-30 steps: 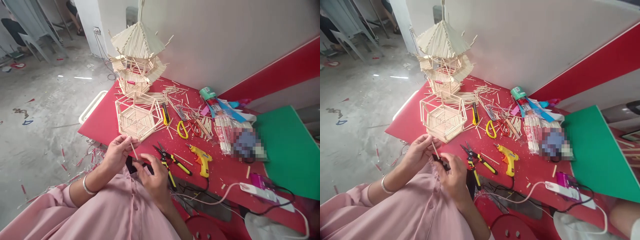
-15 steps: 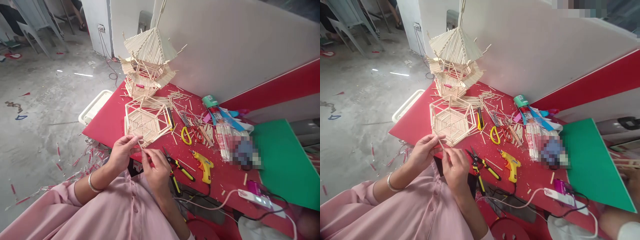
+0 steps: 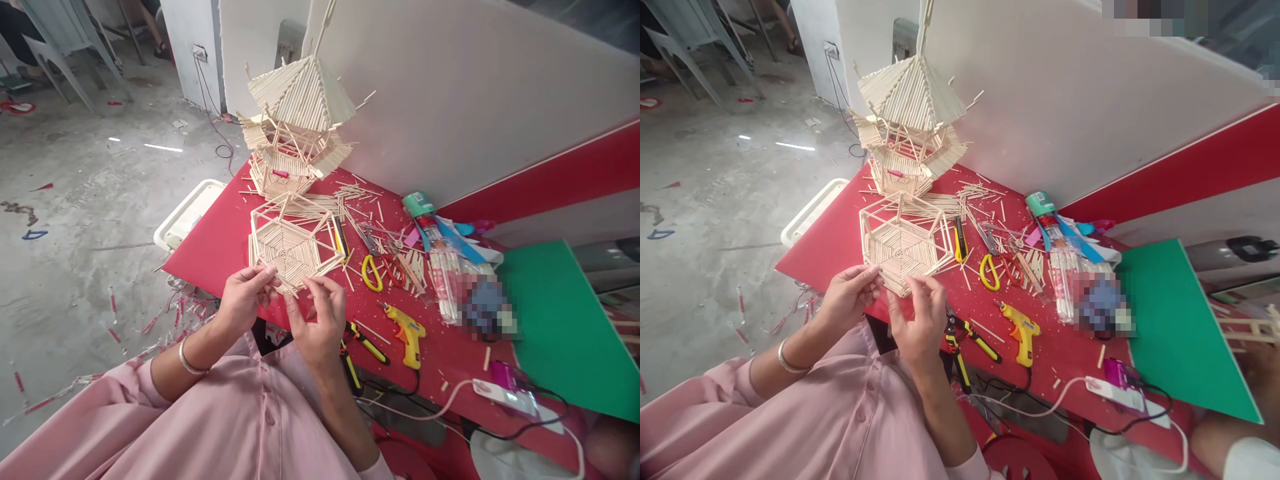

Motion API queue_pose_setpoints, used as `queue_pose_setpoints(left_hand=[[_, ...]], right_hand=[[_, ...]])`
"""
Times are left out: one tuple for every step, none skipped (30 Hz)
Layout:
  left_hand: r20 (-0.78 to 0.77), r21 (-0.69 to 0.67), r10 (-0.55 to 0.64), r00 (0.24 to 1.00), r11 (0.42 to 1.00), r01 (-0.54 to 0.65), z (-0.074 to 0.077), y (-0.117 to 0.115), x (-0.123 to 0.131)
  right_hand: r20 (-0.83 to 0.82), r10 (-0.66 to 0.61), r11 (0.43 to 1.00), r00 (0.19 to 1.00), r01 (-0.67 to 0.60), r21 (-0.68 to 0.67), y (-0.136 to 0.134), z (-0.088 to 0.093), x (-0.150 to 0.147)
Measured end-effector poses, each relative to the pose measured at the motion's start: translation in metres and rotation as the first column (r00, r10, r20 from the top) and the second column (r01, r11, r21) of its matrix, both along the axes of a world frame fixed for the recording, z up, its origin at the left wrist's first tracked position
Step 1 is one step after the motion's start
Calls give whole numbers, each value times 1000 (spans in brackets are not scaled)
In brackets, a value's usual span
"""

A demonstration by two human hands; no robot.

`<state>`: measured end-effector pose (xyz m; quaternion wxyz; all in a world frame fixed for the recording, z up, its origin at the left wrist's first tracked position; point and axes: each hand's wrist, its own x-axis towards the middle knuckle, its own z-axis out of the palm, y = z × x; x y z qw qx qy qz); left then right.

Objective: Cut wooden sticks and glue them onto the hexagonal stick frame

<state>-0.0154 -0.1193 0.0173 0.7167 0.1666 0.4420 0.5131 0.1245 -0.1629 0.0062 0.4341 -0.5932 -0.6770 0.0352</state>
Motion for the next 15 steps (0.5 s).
queue_pose_setpoints(left_hand=[[0, 1, 0, 1000, 1000, 0, 0, 0, 0], [-1, 1, -1, 1000, 1000, 1, 0, 0, 1], [-2, 1, -2, 1000, 1000, 2, 0, 1, 1], [-3, 2, -2, 1000, 1000, 2, 0, 1, 2], [-4, 4, -2, 1000, 1000, 2, 0, 2, 2], [-6, 7, 0, 1000, 1000, 0, 0, 2, 2], [-7, 10, 3, 1000, 1000, -3, 0, 3, 3], [-8, 13, 4, 1000, 1000, -4, 0, 3, 3], [-8, 14, 5, 1000, 1000, -5, 0, 4, 3], [-8, 14, 7, 1000, 1000, -7, 0, 4, 3], [-7, 14, 8, 1000, 1000, -8, 0, 4, 3], [-4, 13, 8, 1000, 1000, -8, 0, 4, 3], [-2, 13, 10, 1000, 1000, -10, 0, 4, 4], [-1, 13, 12, 1000, 1000, -12, -1, 3, 4], [-1, 13, 14, 1000, 1000, -14, -1, 3, 4]], right_hand=[[-6, 4, 1000, 1000, -4, -1, 1, -1, 1], [-7, 3, 1000, 1000, -3, 1, 2, -2, 2], [-7, -3, 1000, 1000, 3, 6, 3, -3, 2], [-5, -9, 1000, 1000, 9, 10, 4, -3, 3], [-4, -14, 1000, 1000, 14, 13, 4, -4, 4], [-6, -15, 1000, 1000, 15, 17, 5, -4, 4], [-7, -15, 1000, 1000, 15, 22, 5, -4, 4], [-7, -13, 1000, 1000, 13, 28, 6, -3, 4], [-4, -10, 999, 1000, 10, 37, 6, -3, 4], [-2, -6, 999, 1000, 6, 47, 7, -3, 4], [3, -3, 998, 1000, 3, 56, 7, -2, 4], [10, -2, 998, 1000, 1, 62, 7, -2, 4], [17, -5, 998, 1000, 4, 65, 8, -1, 4], [21, -10, 998, 1000, 8, 67, 8, -1, 4], [24, -15, 998, 1000, 14, 66, 8, -2, 4]])
